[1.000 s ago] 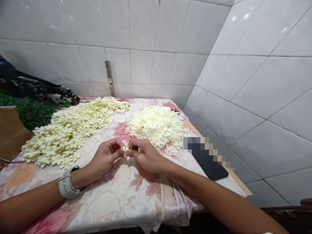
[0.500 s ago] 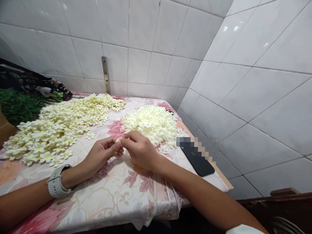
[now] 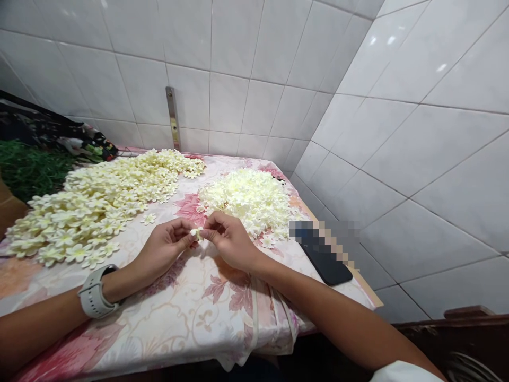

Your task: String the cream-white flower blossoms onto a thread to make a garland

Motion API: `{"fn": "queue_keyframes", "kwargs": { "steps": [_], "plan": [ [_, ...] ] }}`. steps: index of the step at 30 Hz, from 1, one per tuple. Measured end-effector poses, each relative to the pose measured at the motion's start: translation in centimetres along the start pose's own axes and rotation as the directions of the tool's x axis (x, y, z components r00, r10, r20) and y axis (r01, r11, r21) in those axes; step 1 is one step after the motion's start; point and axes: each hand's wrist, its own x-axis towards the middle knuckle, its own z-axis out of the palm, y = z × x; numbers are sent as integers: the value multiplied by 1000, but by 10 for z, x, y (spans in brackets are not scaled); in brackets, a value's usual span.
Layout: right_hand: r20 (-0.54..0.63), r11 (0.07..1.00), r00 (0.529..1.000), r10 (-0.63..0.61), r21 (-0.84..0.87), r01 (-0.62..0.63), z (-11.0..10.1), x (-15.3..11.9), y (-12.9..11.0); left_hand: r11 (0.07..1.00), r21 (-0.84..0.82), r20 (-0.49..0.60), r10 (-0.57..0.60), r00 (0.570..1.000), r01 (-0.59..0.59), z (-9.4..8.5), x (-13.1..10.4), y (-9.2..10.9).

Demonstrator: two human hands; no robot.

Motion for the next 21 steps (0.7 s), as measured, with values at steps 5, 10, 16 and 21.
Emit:
{"fn": "queue_keyframes", "kwargs": {
  "steps": [5,10,16,21],
  "plan": [
    [-23,999,1000,-8,-36,7,1,-1,-5,994,8,46,110,993,-110,4,-4,2],
    [224,889,945,238,342,-305,0,0,-3,982,112,37,150,988,-153,3,-5,3],
    [192,941,970,148,275,-198,-4,3,0,986,117,26,119,993,-121,-1,0,1],
    [120,986,990,73,141,-90,-5,2,-3,983,142,85,106,991,-117,-1,0,0]
  ]
}}
